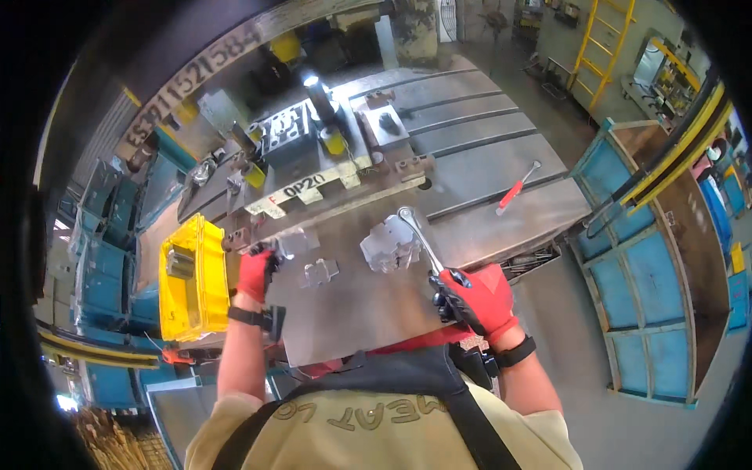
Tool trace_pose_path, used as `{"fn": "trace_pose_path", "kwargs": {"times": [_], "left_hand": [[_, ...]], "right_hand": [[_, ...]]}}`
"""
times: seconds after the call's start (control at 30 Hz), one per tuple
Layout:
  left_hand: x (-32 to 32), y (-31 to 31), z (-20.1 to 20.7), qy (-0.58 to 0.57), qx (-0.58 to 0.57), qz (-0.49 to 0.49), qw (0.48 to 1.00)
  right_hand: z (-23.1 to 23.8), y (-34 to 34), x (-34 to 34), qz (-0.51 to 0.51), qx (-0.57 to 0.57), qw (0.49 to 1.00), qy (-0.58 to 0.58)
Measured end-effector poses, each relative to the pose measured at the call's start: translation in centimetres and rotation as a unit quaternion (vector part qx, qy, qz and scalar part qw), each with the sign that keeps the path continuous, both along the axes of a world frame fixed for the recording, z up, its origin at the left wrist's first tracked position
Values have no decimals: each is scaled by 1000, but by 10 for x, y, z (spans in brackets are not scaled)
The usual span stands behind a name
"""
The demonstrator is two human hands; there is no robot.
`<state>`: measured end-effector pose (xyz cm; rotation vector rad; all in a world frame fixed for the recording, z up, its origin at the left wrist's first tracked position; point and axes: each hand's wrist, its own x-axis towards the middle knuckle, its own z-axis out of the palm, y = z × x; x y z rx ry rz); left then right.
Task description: Placing metal parts into a machining fixture, securing them, and operating a large industrial press.
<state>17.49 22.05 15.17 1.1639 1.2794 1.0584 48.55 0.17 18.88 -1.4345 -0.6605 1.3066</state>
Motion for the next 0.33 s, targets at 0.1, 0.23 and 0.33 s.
{"fn": "trace_pose_path", "kwargs": {"times": [0.1,0.23,0.33], "left_hand": [[-10,-34,-34,-38,-35,-50,997],[-13,-54,-56,-39,-30,8,999],[-17,-55,-57,57,7,12,998]], "right_hand": [[5,-6,-15,-4,-3,998,55],[5,-12,-26,12,29,999,-28],[4,-17,-29,49,21,982,-182]]}}
